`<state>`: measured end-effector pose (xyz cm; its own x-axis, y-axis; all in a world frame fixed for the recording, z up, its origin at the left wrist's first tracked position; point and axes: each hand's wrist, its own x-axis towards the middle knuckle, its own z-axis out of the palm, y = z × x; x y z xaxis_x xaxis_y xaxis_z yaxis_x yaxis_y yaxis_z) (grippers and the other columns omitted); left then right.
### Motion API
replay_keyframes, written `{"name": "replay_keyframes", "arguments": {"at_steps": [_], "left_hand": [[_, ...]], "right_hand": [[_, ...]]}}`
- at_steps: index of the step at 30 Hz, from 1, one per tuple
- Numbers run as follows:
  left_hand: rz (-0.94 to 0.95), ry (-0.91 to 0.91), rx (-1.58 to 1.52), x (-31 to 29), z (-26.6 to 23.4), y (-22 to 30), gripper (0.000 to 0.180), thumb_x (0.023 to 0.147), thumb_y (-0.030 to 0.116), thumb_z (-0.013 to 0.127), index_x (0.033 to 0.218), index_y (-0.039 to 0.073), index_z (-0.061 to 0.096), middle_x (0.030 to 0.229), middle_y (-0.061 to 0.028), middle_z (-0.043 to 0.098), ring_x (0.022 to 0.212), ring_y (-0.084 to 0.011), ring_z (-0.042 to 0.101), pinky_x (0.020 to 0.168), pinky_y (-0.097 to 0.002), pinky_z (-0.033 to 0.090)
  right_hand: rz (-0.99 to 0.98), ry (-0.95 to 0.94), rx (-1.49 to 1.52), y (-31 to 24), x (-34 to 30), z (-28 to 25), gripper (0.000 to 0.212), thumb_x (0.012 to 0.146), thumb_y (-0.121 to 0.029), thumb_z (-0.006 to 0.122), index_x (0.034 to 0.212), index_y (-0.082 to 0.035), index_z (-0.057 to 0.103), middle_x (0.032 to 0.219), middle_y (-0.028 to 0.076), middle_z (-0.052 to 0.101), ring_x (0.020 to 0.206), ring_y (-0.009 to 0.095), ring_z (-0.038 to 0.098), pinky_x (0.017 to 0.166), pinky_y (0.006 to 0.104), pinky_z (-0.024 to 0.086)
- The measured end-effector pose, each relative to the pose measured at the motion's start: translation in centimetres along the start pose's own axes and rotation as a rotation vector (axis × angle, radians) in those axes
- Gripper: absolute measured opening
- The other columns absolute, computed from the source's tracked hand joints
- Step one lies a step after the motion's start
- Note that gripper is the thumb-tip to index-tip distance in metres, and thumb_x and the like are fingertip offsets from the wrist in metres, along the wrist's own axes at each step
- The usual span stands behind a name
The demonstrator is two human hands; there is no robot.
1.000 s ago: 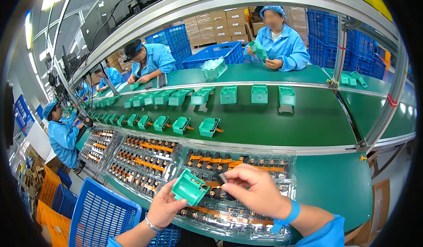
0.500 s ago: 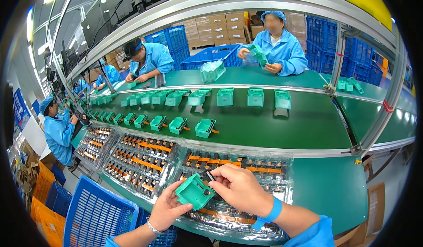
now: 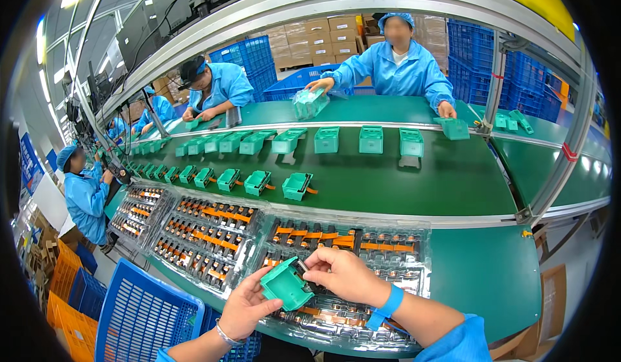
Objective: The person assembles electronic components by hand, placing small black pieces into green plastic housings and moving the assembled units between component trays.
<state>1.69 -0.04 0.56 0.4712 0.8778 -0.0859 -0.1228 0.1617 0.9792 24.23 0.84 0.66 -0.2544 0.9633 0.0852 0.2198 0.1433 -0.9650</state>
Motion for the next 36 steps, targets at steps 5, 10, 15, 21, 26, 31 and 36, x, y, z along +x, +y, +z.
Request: {"name": "replay_keyframes", "arguments": {"at_steps": [5,10,15,21,26,31,36], "left_hand": [[0.016,0.032,-0.025,-0.1,0.5,0.0,0.065,0.076,-0.007,0.063,0.132,-0.002,0.03,0.119,-0.0144,0.048,0.107,-0.0191,0.051,0.089,-0.0307,0.045],[0.107,0.033,0.008,-0.7,0.9,0.7,0.064,0.076,-0.009,0.062,0.131,-0.001,0.032,0.116,-0.0149,0.05,0.106,-0.019,0.052,0.087,-0.0304,0.047],[0.07,0.041,-0.021,-0.4,0.6,0.8,0.062,0.076,-0.008,0.063,0.131,-0.001,0.034,0.116,-0.0147,0.051,0.105,-0.018,0.053,0.087,-0.0294,0.047],[0.092,0.033,-0.055,-0.4,0.6,0.6,0.063,0.079,-0.003,0.063,0.132,-0.002,0.029,0.121,-0.016,0.046,0.111,-0.0193,0.049,0.092,-0.0306,0.043],[0.178,0.05,-0.108,-0.7,0.3,0.7,0.06,0.079,-0.005,0.06,0.131,0.0,0.031,0.122,-0.0157,0.048,0.109,-0.0219,0.051,0.092,-0.0342,0.044],[0.488,0.291,0.071,-3.5,-5.6,3.1,0.05,0.079,-0.009,0.054,0.124,0.003,0.038,0.115,-0.0128,0.052,0.105,-0.0227,0.053,0.088,-0.0358,0.047],[0.353,1.0,0.063,-9.5,-16.7,1.4,0.039,0.081,0.003,0.056,0.118,0.004,0.044,0.103,-0.0075,0.056,0.087,-0.0158,0.057,0.072,-0.0285,0.05]], "right_hand": [[0.029,-0.005,-0.014,0.3,0.1,0.3,0.014,0.081,-0.009,0.065,0.088,-0.001,0.056,0.081,0.003,0.057,0.075,0.007,0.055,0.067,0.0224,0.047],[0.116,-0.055,0.07,0.0,-0.1,0.5,0.016,0.079,-0.012,0.066,0.086,-0.001,0.057,0.075,0.003,0.057,0.067,0.007,0.053,0.059,0.0224,0.044],[0.062,-0.034,0.055,0.3,-0.1,0.6,0.016,0.078,-0.012,0.067,0.084,-0.001,0.058,0.072,0.002,0.056,0.064,0.006,0.05,0.057,0.0219,0.042],[0.085,-0.02,0.192,0.7,0.0,0.7,0.014,0.078,-0.01,0.067,0.084,-0.001,0.059,0.075,0.002,0.058,0.066,0.005,0.053,0.057,0.0203,0.044],[0.091,0.014,0.329,0.2,0.2,0.1,0.012,0.079,-0.009,0.067,0.084,-0.001,0.059,0.078,0.003,0.061,0.069,0.006,0.056,0.057,0.0211,0.047],[0.08,0.436,0.265,-0.2,3.3,-6.0,0.01,0.078,-0.008,0.066,0.079,-0.002,0.058,0.073,0.006,0.062,0.063,0.012,0.059,0.051,0.0241,0.051],[0.261,0.597,0.139,4.0,9.3,-12.3,0.015,0.076,-0.005,0.065,0.073,0.0,0.051,0.064,0.006,0.053,0.053,0.015,0.055,0.046,0.0301,0.053]]}}
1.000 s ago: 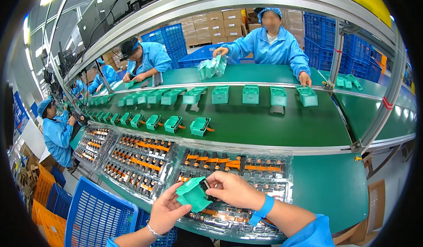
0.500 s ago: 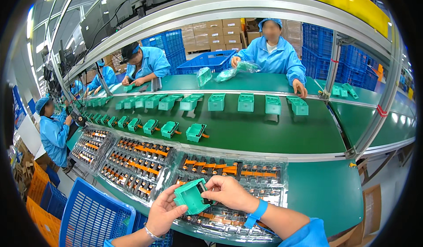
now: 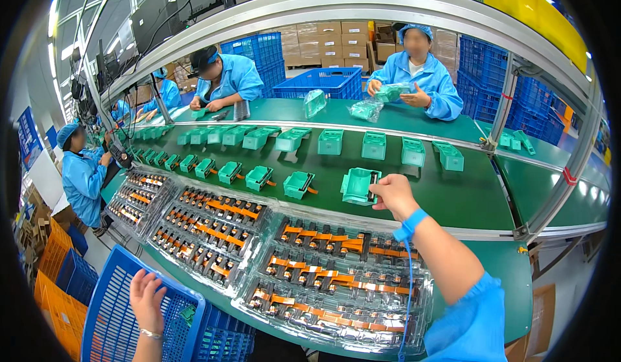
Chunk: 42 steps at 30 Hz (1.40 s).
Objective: The person assembles electronic components by hand, placing small black pieces into green plastic housings and moving the assembled units between component trays.
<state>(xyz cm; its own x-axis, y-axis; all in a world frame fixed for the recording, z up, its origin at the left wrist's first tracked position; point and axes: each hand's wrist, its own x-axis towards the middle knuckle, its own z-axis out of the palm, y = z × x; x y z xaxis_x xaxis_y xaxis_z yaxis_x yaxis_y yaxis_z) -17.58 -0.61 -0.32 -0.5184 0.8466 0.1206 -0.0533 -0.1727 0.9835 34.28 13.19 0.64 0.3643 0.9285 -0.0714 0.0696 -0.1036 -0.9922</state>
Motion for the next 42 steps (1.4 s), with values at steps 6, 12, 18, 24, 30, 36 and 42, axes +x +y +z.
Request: {"name": "replay_keyframes", "arguments": {"at_steps": [6,12,18,24,30,36,42], "left_hand": [[-0.212,0.398,0.247,1.5,-25.1,-14.7,0.029,0.081,0.017,0.055,0.107,0.006,0.052,0.078,-0.007,0.061,0.06,-0.0149,0.059,0.05,-0.0274,0.049],[-0.886,0.351,0.505,-6.9,-35.5,-18.0,0.026,0.08,0.008,0.053,0.106,0.008,0.049,0.081,-0.0094,0.055,0.063,-0.0197,0.055,0.052,-0.0323,0.047],[-0.801,-0.138,1.177,-6.8,-36.2,-21.6,0.039,0.072,0.028,0.064,0.1,0.002,0.061,0.092,-0.0155,0.064,0.076,-0.0248,0.063,0.066,-0.0359,0.051],[-0.681,-0.275,1.258,-7.1,-32.8,-22.3,0.051,0.07,0.033,0.068,0.111,0.006,0.056,0.1,-0.0154,0.063,0.092,-0.0296,0.06,0.083,-0.0372,0.047],[-0.372,-0.317,1.13,-3.9,-26.3,-25.9,0.061,0.07,0.03,0.07,0.121,0.007,0.046,0.112,-0.0164,0.055,0.105,-0.0309,0.052,0.089,-0.0383,0.043],[-0.336,-0.369,1.295,0.4,-22.3,-29.8,0.056,0.068,0.011,0.064,0.121,0.01,0.047,0.122,-0.0188,0.046,0.115,-0.0368,0.041,0.097,-0.0418,0.036],[-0.144,-0.498,1.592,0.9,-23.4,-33.8,0.05,0.068,0.01,0.059,0.116,0.017,0.05,0.096,-0.0179,0.054,0.087,-0.0368,0.055,0.073,-0.0442,0.047]], "right_hand": [[0.133,0.03,-0.165,2.5,4.8,2.5,0.016,0.074,-0.002,0.066,0.07,0.003,0.051,0.062,0.009,0.054,0.052,0.019,0.058,0.044,0.0346,0.054],[0.158,-0.054,-0.142,5.0,7.0,5.6,0.016,0.075,-0.005,0.067,0.071,0.003,0.053,0.066,0.011,0.053,0.056,0.024,0.059,0.051,0.0401,0.056],[0.19,-0.124,-0.322,3.2,5.7,2.7,0.034,0.079,-0.028,0.065,0.09,0.003,0.058,0.078,0.011,0.056,0.061,0.02,0.059,0.054,0.0331,0.055],[0.047,-0.082,-0.386,-0.5,0.0,3.3,0.021,0.087,-0.024,0.055,0.099,-0.008,0.055,0.078,0.001,0.055,0.062,0.009,0.055,0.049,0.0229,0.049],[-0.021,-0.118,-0.25,-4.0,-9.3,2.2,0.016,0.087,-0.017,0.054,0.098,-0.007,0.054,0.079,0.0,0.055,0.062,0.008,0.054,0.05,0.0212,0.048],[0.018,-0.14,-0.365,-7.3,-18.0,4.8,0.014,0.08,-0.006,0.058,0.09,0.003,0.058,0.079,0.011,0.063,0.068,0.016,0.063,0.059,0.0276,0.053],[0.089,-0.491,-0.399,-6.6,-20.9,4.1,0.028,0.084,0.0,0.057,0.112,0.003,0.053,0.091,0.011,0.062,0.081,0.017,0.062,0.071,0.03,0.052]]}}
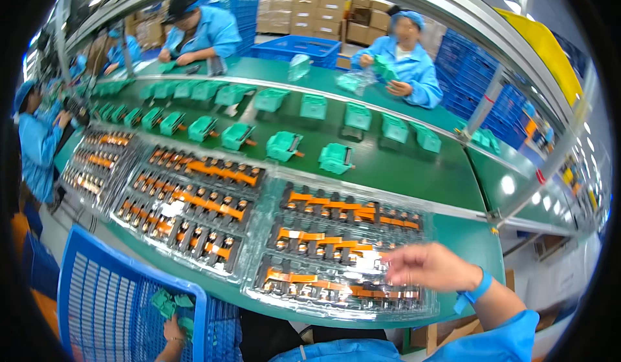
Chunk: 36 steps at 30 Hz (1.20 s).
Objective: The person assembles electronic components by hand, placing small black pieces into green plastic housings and moving the assembled units between component trays.
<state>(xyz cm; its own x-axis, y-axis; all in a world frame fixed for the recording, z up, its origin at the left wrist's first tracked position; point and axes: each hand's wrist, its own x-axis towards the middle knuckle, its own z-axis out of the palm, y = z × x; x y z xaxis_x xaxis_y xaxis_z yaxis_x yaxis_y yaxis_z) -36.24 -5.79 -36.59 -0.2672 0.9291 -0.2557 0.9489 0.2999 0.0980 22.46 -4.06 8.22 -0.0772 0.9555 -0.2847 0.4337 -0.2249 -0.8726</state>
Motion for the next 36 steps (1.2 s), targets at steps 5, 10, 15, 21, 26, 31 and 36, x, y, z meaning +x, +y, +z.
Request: {"name": "replay_keyframes", "arguments": {"at_steps": [5,10,15,21,26,31,36], "left_hand": [[0.036,-0.106,0.092,1.4,2.1,-2.7,0.047,0.069,0.011,0.059,0.114,0.02,0.051,0.095,-0.0185,0.054,0.083,-0.038,0.057,0.07,-0.0444,0.048],[-0.2,-0.029,-0.31,-4.0,-8.6,0.1,0.037,0.078,0.011,0.057,0.114,0.015,0.051,0.1,-0.0131,0.056,0.088,-0.0297,0.057,0.072,-0.0399,0.048],[-0.347,0.1,-1.129,-7.8,-17.6,0.3,0.03,0.082,0.012,0.054,0.112,0.012,0.053,0.096,-0.0091,0.058,0.08,-0.0217,0.058,0.066,-0.0336,0.05],[-0.435,0.161,-1.898,-10.5,-27.0,2.6,0.018,0.086,0.015,0.053,0.103,0.009,0.057,0.085,-0.003,0.06,0.071,-0.0121,0.056,0.06,-0.0253,0.049],[-0.024,-0.043,-2.019,-10.0,-33.3,13.7,0.017,0.086,0.013,0.054,0.102,0.007,0.056,0.086,-0.0026,0.06,0.074,-0.0142,0.056,0.066,-0.0251,0.049],[0.202,-0.504,-2.139,-10.1,-35.3,25.7,0.029,0.086,0.01,0.052,0.115,0.006,0.052,0.106,-0.0077,0.059,0.094,-0.0186,0.056,0.08,-0.0306,0.048],[0.388,-0.739,-2.098,-8.7,-33.4,33.2,0.031,0.087,0.011,0.051,0.118,0.005,0.05,0.113,-0.0113,0.057,0.103,-0.0246,0.055,0.087,-0.0376,0.048]], "right_hand": [[-0.1,0.522,0.434,4.0,1.3,-1.4,0.026,0.086,-0.004,0.055,0.112,-0.002,0.053,0.087,0.005,0.06,0.077,0.014,0.06,0.069,0.0269,0.051],[-0.39,-0.182,-0.216,2.3,2.0,5.5,0.021,0.087,-0.017,0.055,0.106,-0.007,0.059,0.097,0.011,0.062,0.083,0.023,0.062,0.07,0.0324,0.051],[-0.591,-0.25,-0.715,2.6,5.9,10.0,0.033,0.085,-0.027,0.054,0.115,-0.012,0.051,0.096,0.013,0.059,0.081,0.031,0.061,0.065,0.041,0.05],[-0.642,-0.27,-0.844,4.3,7.5,11.7,0.039,0.086,-0.036,0.051,0.12,-0.016,0.047,0.086,0.014,0.055,0.079,0.033,0.059,0.061,0.0437,0.048],[-0.68,-0.247,-0.682,3.9,7.7,10.9,0.034,0.082,-0.035,0.057,0.103,-0.01,0.053,0.079,0.016,0.057,0.076,0.035,0.06,0.062,0.0449,0.047],[-0.614,-0.275,-0.469,3.5,8.0,9.3,0.025,0.075,-0.026,0.063,0.083,-0.003,0.056,0.076,0.018,0.061,0.074,0.036,0.06,0.064,0.0455,0.045],[-0.604,-0.233,-0.325,3.9,7.5,6.8,0.015,0.07,-0.005,0.055,0.084,-0.001,0.052,0.082,0.019,0.059,0.082,0.036,0.056,0.069,0.047,0.043]]}}
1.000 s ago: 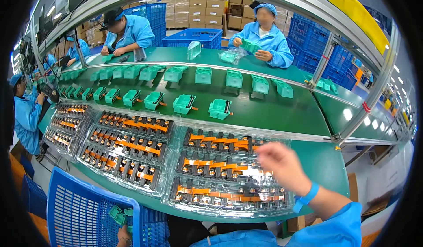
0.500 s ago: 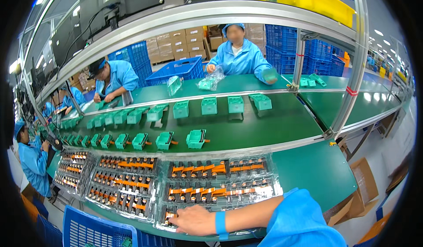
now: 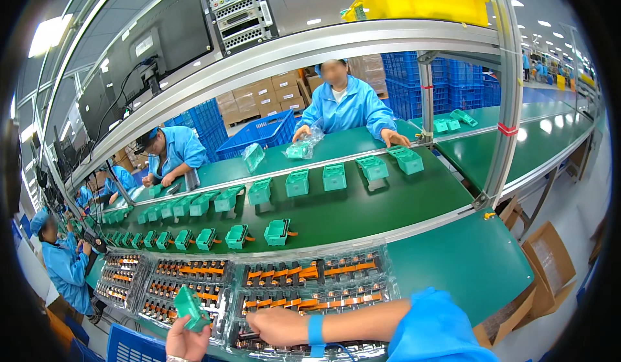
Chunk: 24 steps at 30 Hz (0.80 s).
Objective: The person assembles electronic components by hand, placing small black pieces into green plastic housings and moving the assembled units between component trays.
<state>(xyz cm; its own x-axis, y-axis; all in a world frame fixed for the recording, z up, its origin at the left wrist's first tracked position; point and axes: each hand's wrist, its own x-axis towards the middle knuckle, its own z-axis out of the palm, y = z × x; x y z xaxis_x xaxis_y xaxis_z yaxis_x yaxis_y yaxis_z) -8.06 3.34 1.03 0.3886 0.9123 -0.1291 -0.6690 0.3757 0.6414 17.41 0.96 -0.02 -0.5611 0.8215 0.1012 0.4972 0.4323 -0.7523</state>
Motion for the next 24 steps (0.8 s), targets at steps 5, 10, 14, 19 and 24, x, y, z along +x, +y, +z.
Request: {"name": "replay_keyframes", "arguments": {"at_steps": [5,10,14,19,24], "left_hand": [[-0.035,0.04,-0.079,2.9,1.7,-2.9,0.034,0.089,0.017,0.051,0.121,0.005,0.047,0.12,-0.0112,0.053,0.109,-0.0269,0.051,0.091,-0.0416,0.046],[-0.058,-0.023,-0.156,4.3,1.4,-4.9,0.041,0.088,0.019,0.052,0.125,0.005,0.043,0.124,-0.0113,0.05,0.114,-0.0296,0.048,0.097,-0.0462,0.04],[-0.049,-0.154,-0.106,4.1,1.2,-5.2,0.042,0.087,0.016,0.053,0.126,0.005,0.042,0.126,-0.0113,0.049,0.117,-0.0299,0.045,0.1,-0.0489,0.036],[0.094,-0.022,0.052,3.4,1.7,-5.4,0.049,0.084,0.012,0.055,0.129,0.006,0.037,0.13,-0.0114,0.045,0.122,-0.0304,0.041,0.105,-0.0526,0.029],[0.089,0.035,0.125,3.5,1.5,-6.1,0.025,0.088,0.011,0.052,0.113,0.007,0.048,0.115,-0.0076,0.054,0.103,-0.0215,0.054,0.088,-0.0411,0.044]], "right_hand": [[0.238,0.102,0.424,1.9,-3.5,-5.7,0.03,0.082,-0.006,0.054,0.11,0.002,0.049,0.082,0.012,0.059,0.082,0.02,0.062,0.065,0.0337,0.051],[0.212,0.641,1.318,6.4,-3.8,-10.0,0.014,0.09,-0.009,0.049,0.101,0.001,0.05,0.093,0.01,0.057,0.08,0.022,0.061,0.077,0.0376,0.053],[0.142,0.876,1.49,8.8,-2.6,-12.3,0.014,0.089,-0.008,0.049,0.101,0.0,0.05,0.095,0.01,0.056,0.084,0.021,0.057,0.075,0.0361,0.051],[0.199,0.548,1.454,8.3,-1.0,-7.1,0.019,0.088,-0.009,0.052,0.104,0.002,0.049,0.099,0.011,0.055,0.089,0.02,0.056,0.076,0.034,0.052],[0.195,0.469,1.422,9.0,-0.9,-6.7,0.015,0.087,-0.007,0.055,0.099,0.002,0.053,0.099,0.011,0.057,0.09,0.023,0.058,0.08,0.0372,0.051]]}}
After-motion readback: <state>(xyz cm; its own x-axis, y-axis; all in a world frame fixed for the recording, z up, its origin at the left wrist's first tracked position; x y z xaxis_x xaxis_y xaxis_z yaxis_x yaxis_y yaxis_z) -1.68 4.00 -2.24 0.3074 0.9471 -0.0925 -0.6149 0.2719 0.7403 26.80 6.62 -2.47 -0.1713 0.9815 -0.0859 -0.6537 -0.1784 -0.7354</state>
